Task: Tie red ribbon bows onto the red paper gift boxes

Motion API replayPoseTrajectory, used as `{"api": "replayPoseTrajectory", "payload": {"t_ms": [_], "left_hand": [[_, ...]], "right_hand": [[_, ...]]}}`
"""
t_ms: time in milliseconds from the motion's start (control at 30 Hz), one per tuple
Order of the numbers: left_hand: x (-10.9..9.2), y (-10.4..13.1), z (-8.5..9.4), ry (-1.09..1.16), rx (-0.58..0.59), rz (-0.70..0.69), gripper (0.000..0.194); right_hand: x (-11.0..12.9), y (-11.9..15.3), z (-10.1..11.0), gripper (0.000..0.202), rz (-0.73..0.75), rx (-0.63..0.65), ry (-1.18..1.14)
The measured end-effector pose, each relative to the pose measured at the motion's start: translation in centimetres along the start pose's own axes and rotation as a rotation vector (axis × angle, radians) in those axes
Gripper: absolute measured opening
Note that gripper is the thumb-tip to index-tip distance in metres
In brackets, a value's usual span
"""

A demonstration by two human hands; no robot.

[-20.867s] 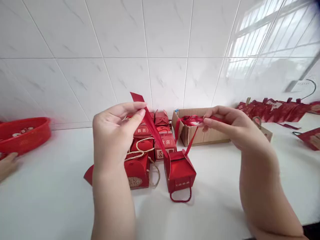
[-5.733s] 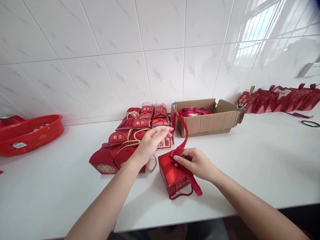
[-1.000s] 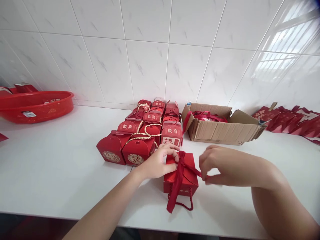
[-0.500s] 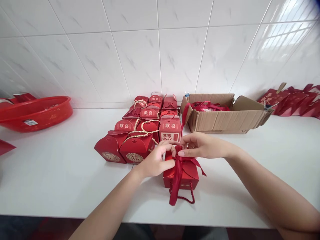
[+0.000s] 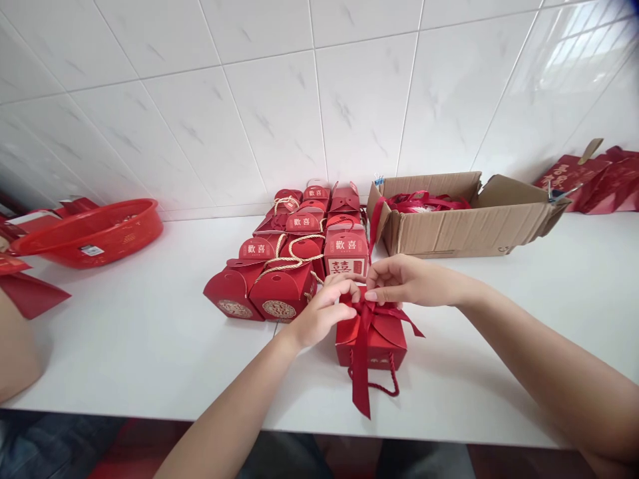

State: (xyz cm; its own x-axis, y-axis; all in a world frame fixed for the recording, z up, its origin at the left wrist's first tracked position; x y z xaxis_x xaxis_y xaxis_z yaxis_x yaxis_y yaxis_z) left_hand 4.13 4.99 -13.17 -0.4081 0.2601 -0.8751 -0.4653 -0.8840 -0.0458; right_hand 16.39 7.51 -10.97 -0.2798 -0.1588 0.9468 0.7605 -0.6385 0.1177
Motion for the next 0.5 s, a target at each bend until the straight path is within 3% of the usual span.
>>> {"api": "replayPoseTrajectory", "payload": {"t_ms": [233,500], "left_hand": [[0.04,-0.06,-0.1,-0.007,-0.018,-0.026,0.021],[-0.28,0.02,-0.04,-0.136,-0.042,-0.08,0.025]], "right_hand": [[-0.34,-0.22,0.2,0.026,0.016,0.07,-0.038],[-0.2,-0.02,0.13,0.024,0.068,0.173,-0.016]]}}
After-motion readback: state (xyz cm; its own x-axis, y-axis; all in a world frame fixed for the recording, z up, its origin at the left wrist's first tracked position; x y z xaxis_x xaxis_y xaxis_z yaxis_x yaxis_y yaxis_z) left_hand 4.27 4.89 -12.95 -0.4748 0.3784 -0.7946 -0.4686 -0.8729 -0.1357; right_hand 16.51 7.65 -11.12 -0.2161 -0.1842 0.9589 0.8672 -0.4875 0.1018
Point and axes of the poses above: each hand's wrist, its own y-axis away from the middle knuckle, its own z-axis out of the back of the hand, x = y × z, the point moved 7 cm from there along -y, towards the middle knuckle, and after that the axes turned 6 degrees about -y, right-handed, at the moved point
